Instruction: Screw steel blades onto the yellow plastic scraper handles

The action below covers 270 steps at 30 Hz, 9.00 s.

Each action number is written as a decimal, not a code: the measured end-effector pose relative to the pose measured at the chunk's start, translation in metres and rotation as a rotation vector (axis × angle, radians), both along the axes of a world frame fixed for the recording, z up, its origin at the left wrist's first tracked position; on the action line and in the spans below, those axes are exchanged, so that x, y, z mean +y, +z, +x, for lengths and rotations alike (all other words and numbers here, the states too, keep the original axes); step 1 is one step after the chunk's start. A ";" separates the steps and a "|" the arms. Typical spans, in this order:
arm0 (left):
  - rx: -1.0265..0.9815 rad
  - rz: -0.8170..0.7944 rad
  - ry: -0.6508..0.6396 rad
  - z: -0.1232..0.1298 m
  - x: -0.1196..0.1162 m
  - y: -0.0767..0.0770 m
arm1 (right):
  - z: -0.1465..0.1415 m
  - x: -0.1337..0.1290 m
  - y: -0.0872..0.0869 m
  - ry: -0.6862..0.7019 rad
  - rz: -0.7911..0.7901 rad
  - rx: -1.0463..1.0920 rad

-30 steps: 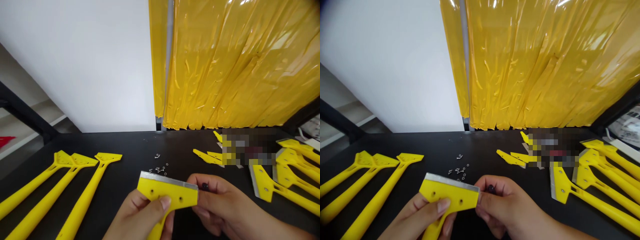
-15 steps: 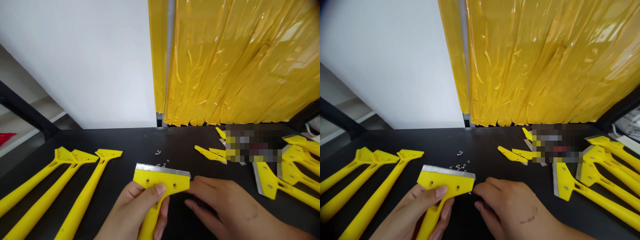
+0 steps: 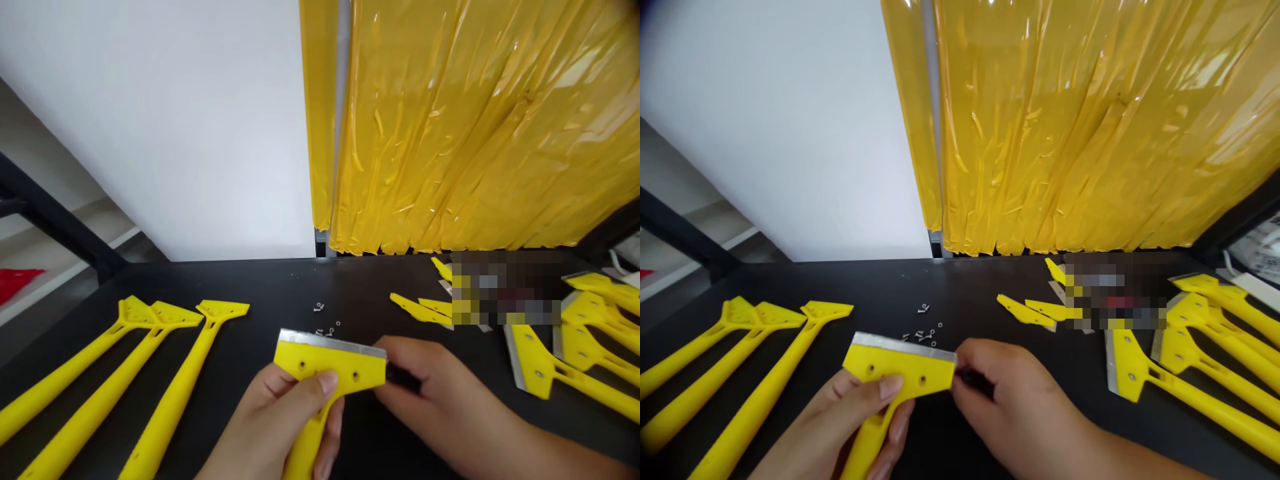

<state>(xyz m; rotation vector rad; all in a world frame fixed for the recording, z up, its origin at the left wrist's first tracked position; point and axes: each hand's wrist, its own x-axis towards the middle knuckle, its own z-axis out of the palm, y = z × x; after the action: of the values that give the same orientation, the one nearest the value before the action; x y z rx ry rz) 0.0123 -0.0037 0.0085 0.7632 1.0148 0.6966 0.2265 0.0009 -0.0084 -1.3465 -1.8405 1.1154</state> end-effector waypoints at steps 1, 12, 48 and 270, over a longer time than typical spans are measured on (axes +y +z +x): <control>0.001 -0.008 -0.019 -0.001 -0.001 0.000 | 0.001 0.001 0.006 -0.052 -0.116 0.108; -0.029 -0.035 -0.032 -0.002 0.003 0.002 | -0.002 -0.004 0.016 -0.112 -0.678 0.837; -0.003 0.040 0.115 -0.015 0.033 0.016 | 0.024 0.003 0.016 -0.170 0.081 0.311; 0.611 0.163 -0.062 0.000 0.013 -0.009 | 0.023 -0.021 0.023 0.015 0.935 -0.590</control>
<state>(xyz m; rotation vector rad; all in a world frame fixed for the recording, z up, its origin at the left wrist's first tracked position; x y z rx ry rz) 0.0118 0.0097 0.0000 1.1847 1.4880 0.5014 0.2495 -0.0202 0.0142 -1.1037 -2.3116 -0.2416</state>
